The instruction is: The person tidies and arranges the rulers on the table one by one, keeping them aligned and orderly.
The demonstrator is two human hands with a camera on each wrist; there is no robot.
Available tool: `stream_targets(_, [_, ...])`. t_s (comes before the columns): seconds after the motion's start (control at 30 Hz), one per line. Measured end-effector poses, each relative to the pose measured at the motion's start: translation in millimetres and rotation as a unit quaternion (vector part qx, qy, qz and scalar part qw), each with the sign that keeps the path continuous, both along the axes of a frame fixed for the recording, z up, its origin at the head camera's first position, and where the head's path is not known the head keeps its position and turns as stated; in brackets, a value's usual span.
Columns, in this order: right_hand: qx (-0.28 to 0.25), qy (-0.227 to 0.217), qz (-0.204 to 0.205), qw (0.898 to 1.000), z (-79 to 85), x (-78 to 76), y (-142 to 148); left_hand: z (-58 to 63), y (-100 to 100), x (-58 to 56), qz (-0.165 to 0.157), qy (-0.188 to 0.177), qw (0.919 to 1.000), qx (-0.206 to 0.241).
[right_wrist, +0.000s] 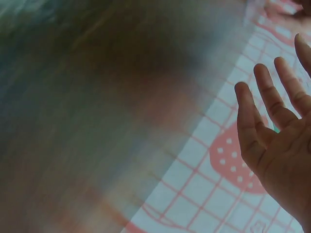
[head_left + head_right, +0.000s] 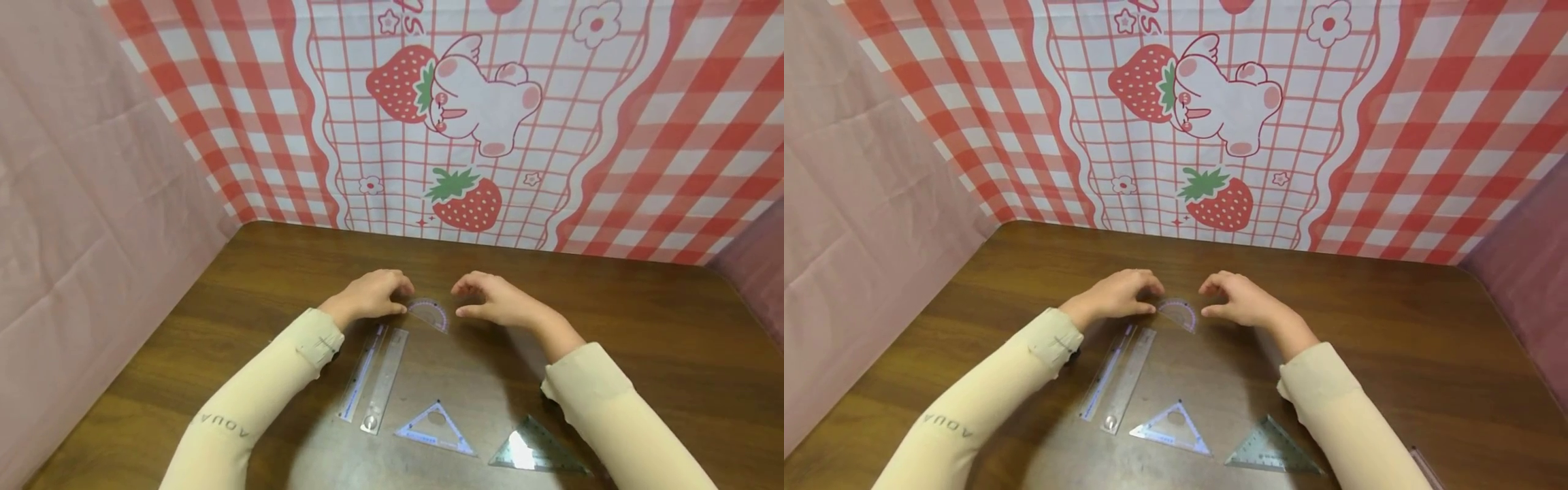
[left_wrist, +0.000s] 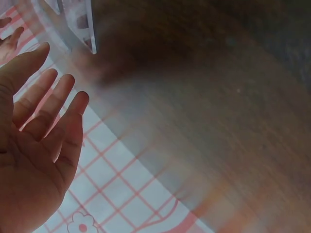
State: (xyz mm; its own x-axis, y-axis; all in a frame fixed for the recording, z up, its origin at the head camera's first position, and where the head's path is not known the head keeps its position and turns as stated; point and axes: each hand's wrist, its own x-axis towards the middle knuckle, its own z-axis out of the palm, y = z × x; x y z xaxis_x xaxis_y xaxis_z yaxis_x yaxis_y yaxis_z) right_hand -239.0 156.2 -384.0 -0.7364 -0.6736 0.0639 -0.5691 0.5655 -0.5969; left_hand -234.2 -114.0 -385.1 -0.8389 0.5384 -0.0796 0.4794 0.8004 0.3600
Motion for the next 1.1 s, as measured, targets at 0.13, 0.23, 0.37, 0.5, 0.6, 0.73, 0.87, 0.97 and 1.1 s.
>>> stream_targets(0.13, [0.031, 0.013, 0.011, 0.999, -7.1, -3.0, -11, -3.7, 3, -3.1, -0.009, 0.0, 0.9999, -0.012])
stream_targets(0.23, [0.047, 0.013, 0.012, 0.999, -10.1, -3.8, -17, -5.6, 5, -4.7, -0.018, 0.002, 0.9996, -0.022])
stream_targets(0.37, [0.077, 0.019, 0.005, 0.997, -12.5, -3.4, -24, -6.4, 9, -6.1, -0.022, 0.01, 0.9991, -0.035])
stream_targets(0.5, [0.109, 0.021, -0.009, 0.994, -13.3, -2.4, -29, -6.3, 11, -7.5, -0.027, 0.016, 0.9985, -0.045])
stream_targets(0.6, [0.125, 0.015, -0.012, 0.992, -12.7, -1.8, -31, -6.2, 13, -9.2, -0.035, 0.019, 0.9977, -0.055])
stream_targets(0.73, [0.133, 0.0, -0.004, 0.991, -11.5, -2.4, -32, -5.5, 15, -12.5, -0.039, 0.016, 0.997, -0.065])
stream_targets(0.87, [0.124, -0.039, 0.002, 0.991, -11.3, -6.2, -33, -3.7, 16, -15.1, -0.038, 0.0, 0.9974, -0.062])
stream_targets(0.97, [0.114, -0.083, -0.001, 0.99, -12.5, -10.8, -34, -2.7, 17, -16.2, -0.032, -0.012, 0.9977, -0.059])
stream_targets(1.1, [0.11, -0.118, -0.002, 0.987, -12.5, -14.9, -36, -3.1, 16, -17.9, -0.024, -0.025, 0.998, -0.053])
